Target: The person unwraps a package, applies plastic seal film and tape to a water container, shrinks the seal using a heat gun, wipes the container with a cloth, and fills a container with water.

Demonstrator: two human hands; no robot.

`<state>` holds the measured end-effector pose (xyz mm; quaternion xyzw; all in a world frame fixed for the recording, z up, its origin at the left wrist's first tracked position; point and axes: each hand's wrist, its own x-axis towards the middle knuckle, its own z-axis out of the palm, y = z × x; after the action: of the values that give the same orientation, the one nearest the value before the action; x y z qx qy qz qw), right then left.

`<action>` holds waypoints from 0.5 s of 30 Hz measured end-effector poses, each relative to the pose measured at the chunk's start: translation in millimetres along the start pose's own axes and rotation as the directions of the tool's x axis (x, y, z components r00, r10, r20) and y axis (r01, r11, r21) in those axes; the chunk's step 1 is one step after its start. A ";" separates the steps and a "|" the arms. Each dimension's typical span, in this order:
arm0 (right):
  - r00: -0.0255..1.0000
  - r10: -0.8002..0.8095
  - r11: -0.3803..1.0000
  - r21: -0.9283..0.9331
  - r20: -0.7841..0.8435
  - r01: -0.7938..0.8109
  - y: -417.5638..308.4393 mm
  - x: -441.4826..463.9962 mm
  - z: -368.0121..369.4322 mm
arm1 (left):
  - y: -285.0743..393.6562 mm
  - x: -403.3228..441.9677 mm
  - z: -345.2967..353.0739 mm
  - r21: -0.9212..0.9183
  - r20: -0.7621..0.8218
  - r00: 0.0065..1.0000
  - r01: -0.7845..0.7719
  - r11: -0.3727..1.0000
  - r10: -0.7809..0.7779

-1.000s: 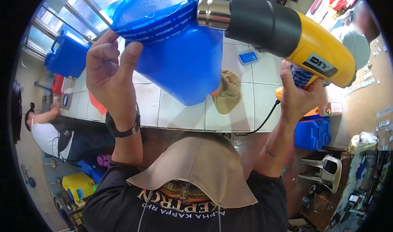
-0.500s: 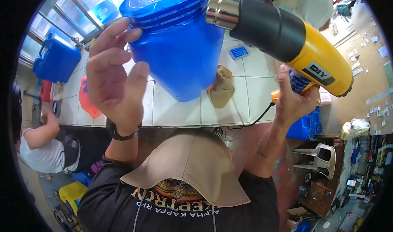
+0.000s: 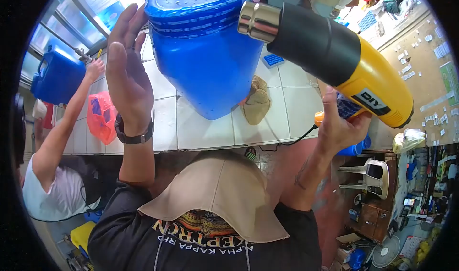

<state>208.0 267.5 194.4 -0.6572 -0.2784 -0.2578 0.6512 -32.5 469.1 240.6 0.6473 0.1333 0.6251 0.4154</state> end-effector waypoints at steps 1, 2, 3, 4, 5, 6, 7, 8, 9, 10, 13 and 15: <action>1.000 -0.029 0.999 -0.019 -0.005 0.029 -1.2 -1.9 -1.9 | 1.6 -2.3 0.0 0.020 -0.015 1.000 -0.017 1.000 0.017; 0.998 -0.058 0.998 -0.038 -0.010 0.058 -2.1 -2.9 -3.0 | 2.3 -3.8 -1.8 0.018 -0.017 1.000 -0.017 1.000 0.017; 0.998 -0.062 0.997 -0.039 -0.009 0.061 -2.6 -3.6 -3.6 | 2.3 -5.5 -4.5 0.051 0.005 0.999 -0.053 0.997 0.053; 0.998 -0.069 0.998 -0.009 -0.012 0.069 -3.0 -4.1 -4.3 | 2.1 -7.0 -6.6 0.082 0.028 0.996 -0.090 0.993 0.088; 0.997 -0.078 0.997 0.022 -0.015 0.078 -3.3 -4.0 -5.1 | 1.9 -8.1 -8.0 0.078 0.026 0.996 -0.090 0.993 0.089; 0.996 -0.082 0.996 0.021 -0.016 0.083 -3.8 -3.5 -6.3 | 1.8 -9.0 -9.1 0.087 0.037 0.993 -0.115 0.990 0.112; 0.995 -0.103 0.995 -0.007 -0.010 0.103 -4.4 -2.7 -7.4 | 2.1 -9.7 -9.5 0.096 0.047 0.989 -0.141 0.985 0.137; 0.992 -0.124 0.992 -0.034 -0.004 0.124 -5.4 -1.8 -8.7 | 3.7 -9.9 -8.1 0.093 0.043 0.989 -0.142 0.986 0.138; 0.991 -0.130 0.991 -0.033 -0.003 0.130 -7.2 0.0 -10.4 | 6.3 -9.4 -5.5 0.014 0.032 0.987 -0.159 0.987 0.158; 0.992 -0.124 0.992 -0.012 0.013 0.124 -9.3 3.1 -12.2 | 8.4 -8.9 -4.4 -0.064 0.018 0.983 -0.179 0.982 0.180; 0.989 -0.143 0.990 -0.016 0.031 0.144 -17.5 24.7 -16.0 | 7.3 -8.9 -10.7 -0.010 0.078 0.980 -0.182 0.983 0.182; 0.969 -0.244 0.968 -0.050 0.025 0.245 -28.2 45.9 -17.5 | 3.8 -8.2 -13.1 -0.040 0.053 0.979 -0.193 0.980 0.195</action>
<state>221.3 251.3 247.1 -0.6375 -0.3564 -0.3370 0.5941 -47.4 466.0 235.9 0.6673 0.0468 0.6464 0.3670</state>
